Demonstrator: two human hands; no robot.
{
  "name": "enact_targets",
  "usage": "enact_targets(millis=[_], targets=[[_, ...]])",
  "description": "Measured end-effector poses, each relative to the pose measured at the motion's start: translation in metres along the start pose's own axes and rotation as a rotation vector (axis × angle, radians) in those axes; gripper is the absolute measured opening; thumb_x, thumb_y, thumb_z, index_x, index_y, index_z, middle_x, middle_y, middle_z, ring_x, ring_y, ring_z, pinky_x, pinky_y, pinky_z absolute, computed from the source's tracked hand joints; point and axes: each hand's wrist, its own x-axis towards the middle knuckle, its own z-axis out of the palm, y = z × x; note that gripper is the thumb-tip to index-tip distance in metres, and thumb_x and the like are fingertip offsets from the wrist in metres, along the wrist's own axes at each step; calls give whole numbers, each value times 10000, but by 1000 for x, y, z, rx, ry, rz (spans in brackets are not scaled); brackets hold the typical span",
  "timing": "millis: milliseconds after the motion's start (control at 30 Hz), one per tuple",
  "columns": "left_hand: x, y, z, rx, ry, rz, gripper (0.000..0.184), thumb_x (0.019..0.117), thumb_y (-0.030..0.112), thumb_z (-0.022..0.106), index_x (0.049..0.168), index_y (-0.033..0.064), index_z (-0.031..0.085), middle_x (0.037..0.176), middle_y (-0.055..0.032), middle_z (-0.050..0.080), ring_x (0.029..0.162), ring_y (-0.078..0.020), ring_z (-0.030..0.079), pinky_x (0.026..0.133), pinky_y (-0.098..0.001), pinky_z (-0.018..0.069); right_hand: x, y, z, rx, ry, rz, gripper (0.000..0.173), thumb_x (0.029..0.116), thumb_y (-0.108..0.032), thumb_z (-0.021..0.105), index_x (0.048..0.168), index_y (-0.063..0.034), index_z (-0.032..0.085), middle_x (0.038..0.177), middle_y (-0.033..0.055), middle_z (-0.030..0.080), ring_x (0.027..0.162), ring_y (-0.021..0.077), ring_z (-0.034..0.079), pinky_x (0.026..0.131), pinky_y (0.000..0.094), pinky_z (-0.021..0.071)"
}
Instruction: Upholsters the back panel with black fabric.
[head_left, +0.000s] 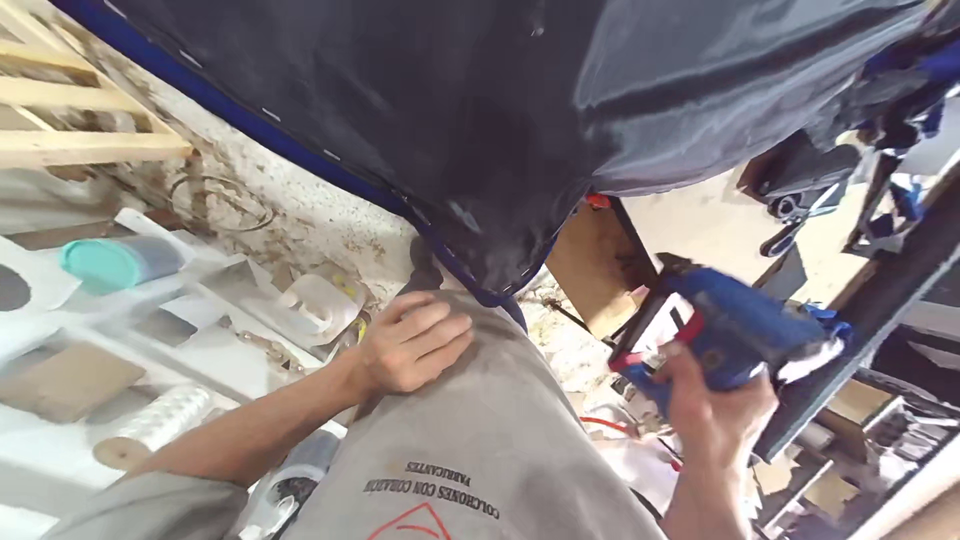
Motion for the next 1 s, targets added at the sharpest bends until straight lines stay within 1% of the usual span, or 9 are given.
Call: enact_targets(millis=[67, 133, 233, 300, 400, 567, 767, 867, 1000], targets=[[16, -4, -6, 6, 52, -81, 167, 994, 154, 613, 1106, 131, 734, 1127, -57, 752, 1073, -227, 663, 1052, -411, 452, 53, 38, -15, -195, 52, 181, 712, 930, -392, 703, 1432, 44, 447, 1138, 230, 670, 949, 311, 702, 831, 538, 585], [41, -13, -15, -6, 46, -150, 204, 1010, 170, 567, 1130, 131, 727, 1097, -73, 761, 1054, -230, 680, 992, -406, 490, 103, 88, -19, -275, 96, 242, 741, 919, -340, 679, 1498, 13, 382, 1250, 292, 634, 1107, 431, 647, 927, 634, 509], [90, -34, -30, -43, -57, -142, 233, 1013, 142, 567, 1126, 81, 761, 1089, -116, 765, 1084, -265, 687, 972, -429, 526, 161, 163, -10, -276, 101, 262, 748, 882, -198, 686, 1542, -44, 369, 1358, 266, 600, 1202, 429, 618, 985, 618, 498], [130, -46, -37, -81, -143, -58, 282, 1002, 113, 526, 1146, 80, 766, 1068, -114, 759, 1078, -271, 674, 950, -435, 519, 181, 191, 2, -272, 79, 291, 756, 888, -225, 699, 1548, -56, 372, 1376, 259, 600, 1240, 426, 607, 1022, 619, 480], [189, -52, -28, -124, -323, 77, 382, 943, 61, 480, 1195, 129, 760, 1034, -52, 754, 1067, -234, 652, 928, -432, 496, 192, 198, 17, -296, 77, 397, 835, 850, -274, 700, 1564, -49, 330, 1389, 265, 590, 1261, 426, 600, 1031, 615, 479], [262, -53, 11, 47, -807, 298, 438, 929, 17, 521, 1263, 202, 736, 1027, -6, 763, 1111, -243, 645, 1032, -446, 447, 206, 206, 15, -158, 58, 502, 1024, 745, -286, 753, 1595, -44, 234, 1432, 317, 528, 1304, 487, 542, 1024, 702, 430], [310, -61, 38, 104, -1212, 452, 397, 870, 57, 601, 1198, 217, 758, 944, 2, 733, 959, -217, 635, 852, -417, 465, 193, 227, 9, 85, 103, 463, 983, 755, -150, 762, 1603, -152, 265, 1445, 310, 517, 1309, 518, 522, 1009, 756, 408], [328, -77, 46, 68, -1280, 602, 212, 884, 160, 610, 1007, 187, 781, 871, 15, 693, 930, -199, 619, 848, -414, 448, 143, 219, 6, 126, 188, 441, 822, 832, -269, 721, 1570, -166, 371, 1392, 265, 574, 1249, 465, 576, 989, 709, 449], [339, -103, 63, -81, -1346, 714, 154, 923, 257, 635, 957, 201, 774, 894, 20, 705, 960, -213, 626, 900, -459, 447, 44, 172, 16, 368, 370, 358, 732, 880, -308, 738, 1509, -74, 448, 1264, 158, 654, 1084, 226, 672, 923, 427, 575]])
